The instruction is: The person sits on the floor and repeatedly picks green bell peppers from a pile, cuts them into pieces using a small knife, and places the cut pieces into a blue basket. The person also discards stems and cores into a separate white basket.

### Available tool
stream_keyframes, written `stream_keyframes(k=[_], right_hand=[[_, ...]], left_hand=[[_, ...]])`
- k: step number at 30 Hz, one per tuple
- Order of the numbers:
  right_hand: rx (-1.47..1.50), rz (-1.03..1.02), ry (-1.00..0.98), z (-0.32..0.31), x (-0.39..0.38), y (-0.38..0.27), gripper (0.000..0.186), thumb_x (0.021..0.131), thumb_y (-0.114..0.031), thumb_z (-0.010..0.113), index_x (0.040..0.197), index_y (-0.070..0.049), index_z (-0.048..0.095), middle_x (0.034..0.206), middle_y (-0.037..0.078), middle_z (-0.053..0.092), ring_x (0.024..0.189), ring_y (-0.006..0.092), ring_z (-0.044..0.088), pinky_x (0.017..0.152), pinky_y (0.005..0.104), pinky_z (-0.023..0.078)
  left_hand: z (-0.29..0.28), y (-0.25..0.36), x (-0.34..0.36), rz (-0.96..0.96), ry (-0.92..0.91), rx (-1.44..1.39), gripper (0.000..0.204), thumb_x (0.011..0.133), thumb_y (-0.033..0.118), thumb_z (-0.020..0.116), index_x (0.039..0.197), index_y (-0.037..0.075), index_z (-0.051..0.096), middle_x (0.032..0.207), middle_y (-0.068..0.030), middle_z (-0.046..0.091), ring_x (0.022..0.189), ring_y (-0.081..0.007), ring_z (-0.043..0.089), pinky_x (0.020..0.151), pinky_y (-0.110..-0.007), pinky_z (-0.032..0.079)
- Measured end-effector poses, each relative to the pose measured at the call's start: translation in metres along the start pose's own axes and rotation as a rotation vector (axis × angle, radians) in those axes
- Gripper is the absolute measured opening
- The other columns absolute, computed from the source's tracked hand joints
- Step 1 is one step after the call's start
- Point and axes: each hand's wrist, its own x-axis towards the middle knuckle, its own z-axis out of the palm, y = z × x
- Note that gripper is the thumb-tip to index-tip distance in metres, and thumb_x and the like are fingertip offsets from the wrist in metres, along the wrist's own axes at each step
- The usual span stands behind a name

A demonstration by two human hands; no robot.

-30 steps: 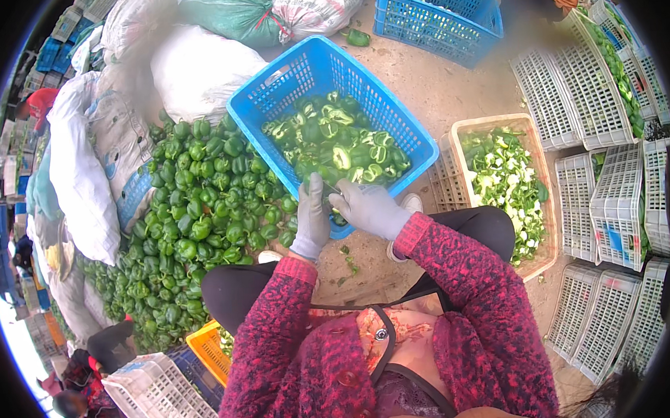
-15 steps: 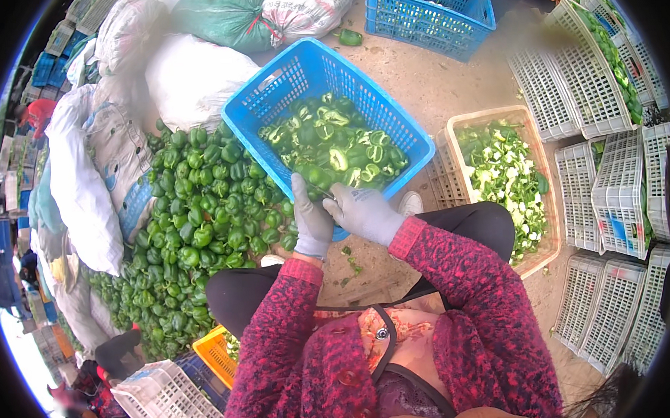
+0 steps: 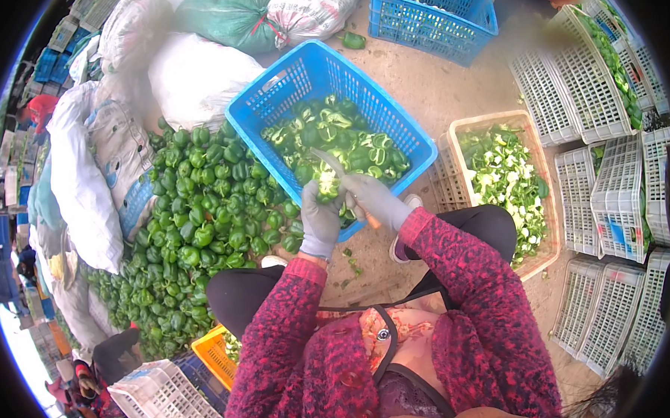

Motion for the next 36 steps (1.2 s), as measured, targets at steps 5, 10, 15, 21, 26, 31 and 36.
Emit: stream_keyframes(k=[5,10,15,21,26,31,36], right_hand=[[0.076,-0.069,0.162,-0.013,0.005,-0.004,0.038,0.103,-0.043,0.061,0.11,-0.005,0.062,0.077,0.001,0.058,0.053,0.0103,0.052,0.046,0.0287,0.041],[-0.436,-0.389,0.115,-0.015,-0.001,-0.012,0.055,0.096,-0.047,0.069,0.129,-0.004,0.063,0.093,0.006,0.069,0.072,0.0178,0.067,0.063,0.0315,0.052],[-1.012,-0.277,0.143,-0.008,-0.015,-0.029,0.069,0.087,-0.058,0.072,0.131,-0.006,0.064,0.108,0.018,0.074,0.101,0.0351,0.072,0.086,0.0441,0.054],[-0.82,-0.345,0.278,-0.002,-0.011,-0.028,0.056,0.091,-0.05,0.07,0.12,-0.003,0.068,0.091,0.017,0.073,0.084,0.0303,0.073,0.073,0.0407,0.055],[-0.002,-0.171,-0.001,-0.008,-0.006,-0.01,0.041,0.095,-0.038,0.07,0.116,-0.002,0.067,0.079,0.005,0.068,0.067,0.0123,0.063,0.056,0.0282,0.047],[-0.009,-0.135,-0.003,-0.025,-0.004,-0.016,0.041,0.096,-0.033,0.071,0.122,-0.002,0.064,0.083,0.0,0.065,0.063,0.0066,0.057,0.054,0.0238,0.043],[-0.277,-0.202,-0.045,-0.031,-0.006,-0.022,0.057,0.094,-0.042,0.075,0.132,-0.002,0.062,0.094,0.003,0.069,0.077,0.008,0.062,0.066,0.0237,0.048]], left_hand=[[-0.002,0.003,0.001,-0.141,0.01,-0.161,0.037,0.1,0.016,0.047,0.131,0.0,0.059,0.13,-0.0121,0.064,0.118,-0.0234,0.064,0.103,-0.039,0.053],[0.022,0.035,-0.005,-0.094,-0.337,0.216,0.039,0.095,0.003,0.045,0.13,-0.007,0.06,0.146,-0.0196,0.058,0.131,-0.0326,0.06,0.111,-0.039,0.047],[0.043,0.049,-0.01,-0.075,-0.179,0.396,0.038,0.102,0.021,0.048,0.13,-0.003,0.058,0.135,-0.0195,0.062,0.115,-0.026,0.065,0.09,-0.033,0.053],[0.046,0.026,-0.027,-0.05,0.058,0.73,0.045,0.11,0.042,0.05,0.128,0.001,0.057,0.115,-0.0159,0.067,0.091,-0.0157,0.067,0.063,-0.024,0.054],[0.044,0.022,-0.03,-0.078,-0.056,0.498,0.042,0.11,0.044,0.048,0.121,0.004,0.059,0.088,-0.0046,0.068,0.067,-0.0069,0.059,0.049,-0.02,0.043],[0.046,0.026,-0.031,-0.08,-0.124,0.304,0.043,0.111,0.042,0.048,0.124,0.003,0.058,0.094,-0.0053,0.068,0.068,-0.0082,0.061,0.051,-0.021,0.045],[0.041,0.028,-0.024,-0.054,-0.05,0.609,0.045,0.109,0.041,0.053,0.132,0.002,0.057,0.096,-0.0061,0.069,0.064,-0.0098,0.062,0.052,-0.022,0.047]])
